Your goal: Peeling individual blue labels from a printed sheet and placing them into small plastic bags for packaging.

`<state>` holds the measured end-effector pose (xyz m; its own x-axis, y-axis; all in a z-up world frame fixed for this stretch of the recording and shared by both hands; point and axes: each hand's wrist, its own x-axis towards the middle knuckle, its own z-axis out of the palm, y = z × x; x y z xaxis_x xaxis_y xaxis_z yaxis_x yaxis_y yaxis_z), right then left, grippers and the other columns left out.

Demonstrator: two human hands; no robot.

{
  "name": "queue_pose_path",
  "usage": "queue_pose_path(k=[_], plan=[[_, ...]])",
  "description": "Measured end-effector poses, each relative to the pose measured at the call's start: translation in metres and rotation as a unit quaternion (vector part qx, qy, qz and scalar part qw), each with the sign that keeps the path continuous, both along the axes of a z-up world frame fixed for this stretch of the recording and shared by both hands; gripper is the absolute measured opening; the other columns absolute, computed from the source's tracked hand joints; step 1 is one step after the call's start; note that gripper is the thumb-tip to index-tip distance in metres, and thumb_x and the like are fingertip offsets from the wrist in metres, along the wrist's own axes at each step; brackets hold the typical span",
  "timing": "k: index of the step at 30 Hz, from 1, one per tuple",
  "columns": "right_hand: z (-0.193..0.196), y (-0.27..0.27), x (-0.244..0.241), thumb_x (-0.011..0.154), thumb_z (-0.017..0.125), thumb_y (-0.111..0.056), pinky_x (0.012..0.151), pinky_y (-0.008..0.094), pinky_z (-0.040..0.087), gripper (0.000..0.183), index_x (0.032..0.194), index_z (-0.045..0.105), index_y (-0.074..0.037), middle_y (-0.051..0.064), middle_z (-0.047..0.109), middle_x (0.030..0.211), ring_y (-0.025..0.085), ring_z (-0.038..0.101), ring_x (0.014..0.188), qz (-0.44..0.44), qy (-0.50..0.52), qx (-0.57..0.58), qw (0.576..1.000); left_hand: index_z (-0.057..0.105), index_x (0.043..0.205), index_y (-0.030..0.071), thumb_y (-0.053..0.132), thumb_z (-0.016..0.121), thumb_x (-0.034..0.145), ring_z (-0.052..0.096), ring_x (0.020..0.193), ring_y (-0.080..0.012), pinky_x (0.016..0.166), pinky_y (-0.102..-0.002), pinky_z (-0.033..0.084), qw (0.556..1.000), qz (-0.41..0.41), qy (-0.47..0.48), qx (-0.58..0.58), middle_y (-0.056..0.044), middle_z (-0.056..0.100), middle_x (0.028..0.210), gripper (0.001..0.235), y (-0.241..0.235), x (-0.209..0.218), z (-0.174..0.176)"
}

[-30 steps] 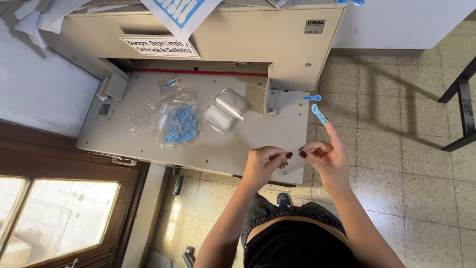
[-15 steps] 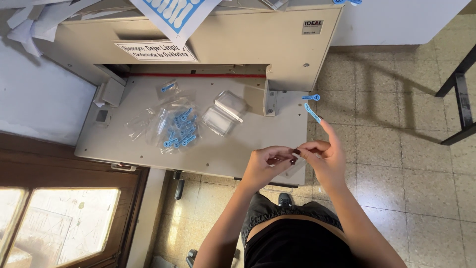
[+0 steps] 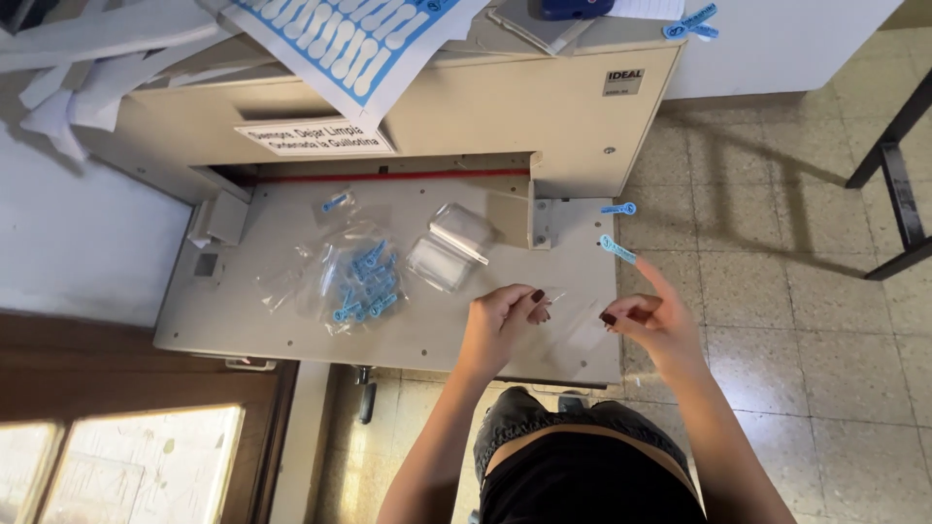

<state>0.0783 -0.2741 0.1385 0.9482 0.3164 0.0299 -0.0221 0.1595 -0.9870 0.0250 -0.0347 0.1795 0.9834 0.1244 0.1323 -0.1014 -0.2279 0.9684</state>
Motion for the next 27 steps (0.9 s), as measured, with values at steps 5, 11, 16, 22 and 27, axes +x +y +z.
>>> queue_pose_path(k=[5, 11, 16, 22, 27], plan=[[0.014, 0.015, 0.001, 0.076, 0.081, 0.008, 0.073, 0.036, 0.059, 0.097, 0.158, 0.029, 0.006, 0.023, 0.074, 0.083, 0.025, 0.068, 0.071, -0.042, 0.018, -0.012, 0.999, 0.078, 0.097, 0.005, 0.009, 0.068, 0.099, 0.073, 0.070, -0.0139, 0.074, -0.030, 0.062, 0.999, 0.009, 0.043, -0.027, -0.008, 0.076, 0.075, 0.011, 0.019, 0.010, 0.007], [-0.008, 0.029, -0.017, 0.079, 0.075, 0.010, 0.069, 0.038, 0.057, 0.098, 0.163, 0.024, 0.004, 0.023, 0.075, 0.086, 0.030, 0.070, 0.075, -0.056, 0.043, -0.167, 0.983, 0.076, 0.103, 0.006, 0.010, 0.075, 0.094, 0.071, 0.074, -0.0160, 0.076, -0.031, 0.059, 0.995, -0.028, 0.100, -0.004, -0.010, 0.077, 0.082, 0.011, 0.057, 0.044, -0.068], [-0.075, 0.053, -0.052, 0.085, 0.071, 0.000, 0.071, 0.040, 0.060, 0.093, 0.163, 0.022, 0.001, 0.022, 0.077, 0.089, 0.032, 0.073, 0.080, -0.038, 0.057, -0.252, 0.965, 0.067, 0.118, 0.006, 0.006, 0.071, 0.093, 0.074, 0.082, -0.0290, 0.076, -0.040, 0.059, 0.979, -0.088, 0.092, 0.158, -0.014, 0.077, 0.087, 0.026, 0.054, 0.066, -0.150], [-0.119, 0.067, -0.070, 0.089, 0.069, -0.008, 0.075, 0.038, 0.059, 0.089, 0.164, 0.022, -0.002, 0.015, 0.076, 0.092, 0.029, 0.072, 0.085, -0.047, 0.028, -0.339, 0.939, 0.059, 0.131, 0.007, 0.025, 0.071, 0.096, 0.070, 0.100, -0.0277, 0.085, -0.041, 0.059, 0.879, -0.146, 0.007, 0.455, -0.012, 0.071, 0.102, 0.041, 0.056, 0.076, -0.184], [-0.137, 0.077, -0.080, 0.088, 0.068, -0.006, 0.075, 0.038, 0.058, 0.094, 0.166, 0.016, -0.002, 0.012, 0.075, 0.090, 0.028, 0.070, 0.084, -0.096, 0.005, -0.368, 0.925, 0.055, 0.137, 0.006, 0.024, 0.064, 0.102, 0.061, 0.124, -0.0271, 0.103, -0.042, 0.052, 0.823, -0.114, 0.010, 0.556, -0.013, 0.065, 0.124, 0.041, 0.058, 0.085, -0.193]])
